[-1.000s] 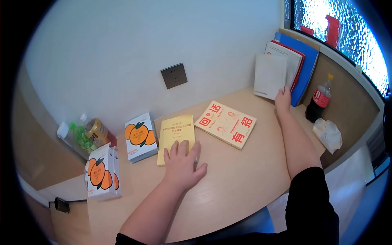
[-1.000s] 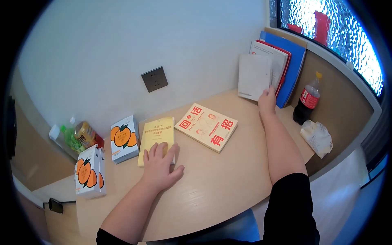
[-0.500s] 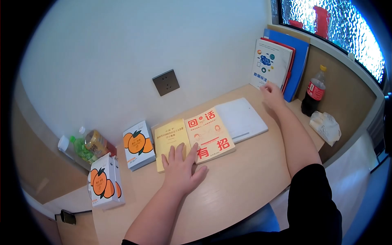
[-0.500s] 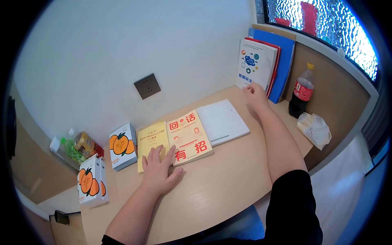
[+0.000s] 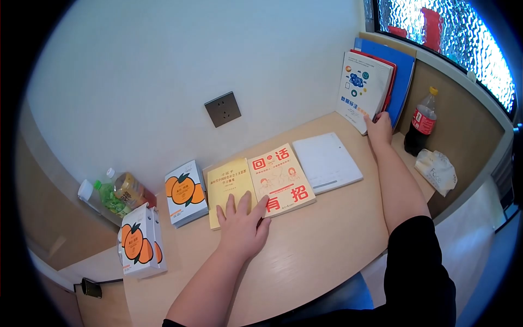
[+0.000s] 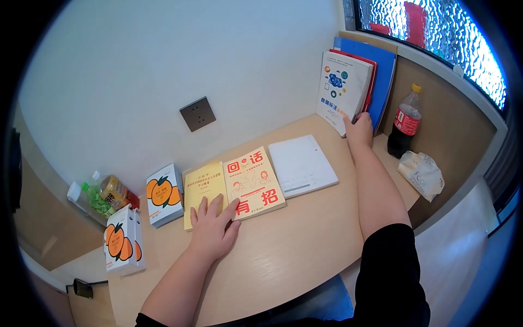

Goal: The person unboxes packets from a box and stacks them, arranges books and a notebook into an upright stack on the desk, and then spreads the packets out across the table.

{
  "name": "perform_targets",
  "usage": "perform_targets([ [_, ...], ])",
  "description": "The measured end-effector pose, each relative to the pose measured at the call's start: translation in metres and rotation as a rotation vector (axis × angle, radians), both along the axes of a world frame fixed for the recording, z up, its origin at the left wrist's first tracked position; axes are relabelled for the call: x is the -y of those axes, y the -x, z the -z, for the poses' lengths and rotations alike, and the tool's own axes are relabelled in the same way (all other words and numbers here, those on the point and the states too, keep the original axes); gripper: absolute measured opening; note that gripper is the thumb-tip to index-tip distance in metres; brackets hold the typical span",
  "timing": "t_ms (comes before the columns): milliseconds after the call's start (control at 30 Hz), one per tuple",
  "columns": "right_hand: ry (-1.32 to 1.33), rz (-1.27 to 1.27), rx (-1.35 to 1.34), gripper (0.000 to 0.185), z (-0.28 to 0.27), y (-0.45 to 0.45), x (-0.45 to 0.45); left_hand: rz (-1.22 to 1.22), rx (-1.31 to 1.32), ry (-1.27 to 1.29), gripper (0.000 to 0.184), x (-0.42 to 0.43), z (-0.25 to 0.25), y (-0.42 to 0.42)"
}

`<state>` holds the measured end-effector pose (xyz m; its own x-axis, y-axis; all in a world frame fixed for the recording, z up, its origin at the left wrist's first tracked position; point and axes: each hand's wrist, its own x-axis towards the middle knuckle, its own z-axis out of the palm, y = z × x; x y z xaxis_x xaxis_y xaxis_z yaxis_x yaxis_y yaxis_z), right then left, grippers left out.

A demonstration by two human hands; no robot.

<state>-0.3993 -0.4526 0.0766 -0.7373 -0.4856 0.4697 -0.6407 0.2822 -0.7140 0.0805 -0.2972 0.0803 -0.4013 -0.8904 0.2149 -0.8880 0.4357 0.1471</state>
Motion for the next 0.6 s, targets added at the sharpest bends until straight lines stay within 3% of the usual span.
perform_targets([
  [133, 0.079, -0.074, 0.050, 0.048, -0.002, -0.006, 0.001, -0.002, 0.000, 0.003, 0.056, 0.000, 0.000, 0.000],
  [233, 0.117, -0.037, -0.102, 0.040, 0.003, -0.006, 0.004, 0.004, 0.005, 0.009, 0.056, 0.000, 0.000, -0.001],
  [433, -0.013, -0.023, -0.059, 0.031, -0.001, 0.012, 0.002, 0.007, -0.005, 0.005, 0.055, 0.001, 0.000, -0.002],
  [533, 0.115, 0.037, -0.261, 0.027, -0.010, 0.000, -0.006, 0.003, -0.018, -0.001, 0.055, 0.000, -0.001, -0.002],
  [600, 0.164, -0.018, -0.250, 0.026, -0.026, -0.019, -0.016, 0.002, 0.002, -0.001, 0.057, 0.000, 0.000, -0.003],
])
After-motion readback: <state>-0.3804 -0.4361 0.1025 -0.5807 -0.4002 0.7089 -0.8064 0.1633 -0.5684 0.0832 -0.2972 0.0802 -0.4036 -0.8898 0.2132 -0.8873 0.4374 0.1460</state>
